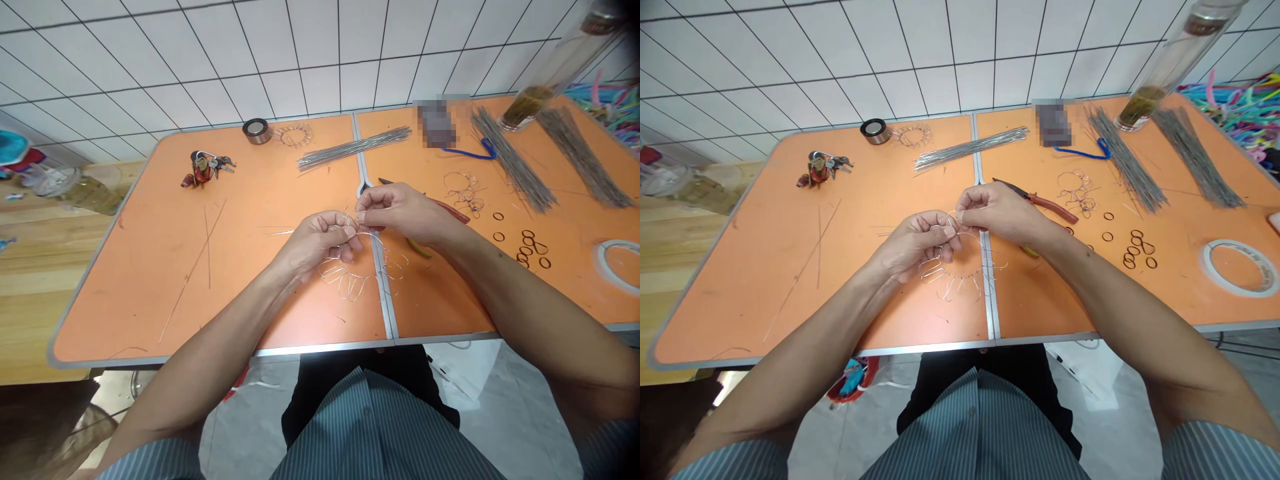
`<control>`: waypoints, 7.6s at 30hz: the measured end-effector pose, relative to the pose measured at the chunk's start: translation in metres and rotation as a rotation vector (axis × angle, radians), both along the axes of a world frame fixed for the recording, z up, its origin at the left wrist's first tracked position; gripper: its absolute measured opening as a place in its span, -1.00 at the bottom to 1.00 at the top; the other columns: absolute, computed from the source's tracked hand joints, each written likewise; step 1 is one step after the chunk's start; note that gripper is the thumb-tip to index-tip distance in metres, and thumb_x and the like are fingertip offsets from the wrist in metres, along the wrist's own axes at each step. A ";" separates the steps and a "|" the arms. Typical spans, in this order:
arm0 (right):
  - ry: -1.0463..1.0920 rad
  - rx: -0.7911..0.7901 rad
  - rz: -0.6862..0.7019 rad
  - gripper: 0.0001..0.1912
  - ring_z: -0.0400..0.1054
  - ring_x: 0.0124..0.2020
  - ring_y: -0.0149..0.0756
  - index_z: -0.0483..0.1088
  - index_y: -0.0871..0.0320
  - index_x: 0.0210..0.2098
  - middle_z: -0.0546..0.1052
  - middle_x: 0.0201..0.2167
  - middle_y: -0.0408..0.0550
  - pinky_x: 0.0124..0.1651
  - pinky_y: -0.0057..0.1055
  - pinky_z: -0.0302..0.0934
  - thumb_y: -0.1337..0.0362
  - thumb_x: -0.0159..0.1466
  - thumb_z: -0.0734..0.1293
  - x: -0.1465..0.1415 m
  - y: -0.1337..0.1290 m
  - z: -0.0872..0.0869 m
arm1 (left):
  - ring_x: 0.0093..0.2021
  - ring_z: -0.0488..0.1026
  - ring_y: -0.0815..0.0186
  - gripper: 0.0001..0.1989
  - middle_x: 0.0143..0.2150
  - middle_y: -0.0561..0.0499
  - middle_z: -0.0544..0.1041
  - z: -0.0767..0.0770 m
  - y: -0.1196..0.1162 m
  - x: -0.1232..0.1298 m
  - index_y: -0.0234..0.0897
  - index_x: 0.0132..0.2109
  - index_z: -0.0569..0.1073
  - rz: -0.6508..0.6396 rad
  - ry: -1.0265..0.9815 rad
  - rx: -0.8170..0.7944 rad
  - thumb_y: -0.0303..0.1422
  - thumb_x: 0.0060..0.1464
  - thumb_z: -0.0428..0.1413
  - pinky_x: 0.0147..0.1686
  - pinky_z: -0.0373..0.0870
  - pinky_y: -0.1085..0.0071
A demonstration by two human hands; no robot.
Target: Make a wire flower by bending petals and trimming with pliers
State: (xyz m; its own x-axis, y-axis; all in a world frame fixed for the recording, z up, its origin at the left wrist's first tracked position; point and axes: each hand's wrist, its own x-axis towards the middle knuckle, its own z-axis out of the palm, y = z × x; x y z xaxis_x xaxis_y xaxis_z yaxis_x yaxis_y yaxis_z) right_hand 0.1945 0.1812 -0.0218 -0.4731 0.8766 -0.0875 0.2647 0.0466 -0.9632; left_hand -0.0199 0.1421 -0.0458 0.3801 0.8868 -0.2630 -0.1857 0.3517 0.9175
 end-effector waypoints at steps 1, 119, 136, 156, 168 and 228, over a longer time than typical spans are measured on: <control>-0.001 0.000 0.001 -0.90 0.34 -0.40 -0.34 0.56 0.06 -0.41 0.52 -0.48 -0.17 -0.29 -0.35 0.20 0.35 0.21 0.52 0.000 0.000 0.000 | -0.55 0.55 0.41 -0.82 -0.40 -0.03 0.68 -0.001 0.000 0.000 -0.33 -0.27 0.57 0.004 -0.007 -0.002 -0.40 0.12 0.42 -0.45 0.52 0.48; -0.138 0.208 -0.252 -0.86 0.50 -0.24 -0.14 0.67 0.03 -0.22 0.66 -0.26 -0.03 -0.24 -0.24 0.33 0.12 0.33 0.52 -0.004 -0.024 0.019 | -0.44 0.46 0.42 -0.63 -0.37 0.04 0.55 0.006 0.006 -0.007 -0.25 -0.34 0.57 0.334 0.078 0.207 -0.09 0.09 0.48 -0.42 0.46 0.49; -1.109 0.527 -0.224 -0.55 0.49 0.14 0.22 0.55 0.04 0.22 0.61 0.15 0.22 0.00 -0.01 0.30 0.03 0.44 0.36 0.073 -0.044 0.004 | -0.46 0.46 0.41 -0.73 -0.39 0.01 0.55 0.008 0.008 -0.010 -0.27 -0.40 0.59 0.356 0.061 0.159 -0.23 0.02 0.47 -0.48 0.44 0.49; -1.146 0.668 -0.405 -0.50 0.51 -0.14 0.16 0.52 0.20 0.21 0.62 0.00 0.35 -0.23 -0.11 0.14 0.15 0.57 0.07 0.068 -0.016 -0.020 | -0.45 0.47 0.43 -0.65 -0.36 0.02 0.58 0.009 0.013 -0.017 -0.27 -0.36 0.59 0.339 0.029 0.187 -0.13 0.00 0.50 -0.45 0.43 0.49; -0.757 0.499 -0.166 -0.84 0.43 -0.34 -0.10 0.48 0.00 -0.13 0.60 -0.34 -0.06 -0.25 -0.25 0.19 0.29 0.41 0.26 0.055 -0.026 -0.002 | -0.45 0.45 0.44 -0.66 -0.38 0.04 0.55 0.014 0.015 -0.020 -0.28 -0.36 0.56 0.362 0.021 0.259 -0.16 0.03 0.48 -0.47 0.39 0.52; -1.378 0.990 0.113 -0.54 0.44 -0.01 0.19 0.53 0.13 0.11 0.61 -0.05 0.27 -0.49 -0.18 -0.16 0.14 0.66 0.04 0.040 -0.032 0.046 | -0.46 0.41 0.39 -0.78 -0.43 0.01 0.56 0.021 0.013 -0.025 -0.27 -0.40 0.52 0.283 0.355 0.413 -0.34 0.23 0.24 -0.43 0.32 0.45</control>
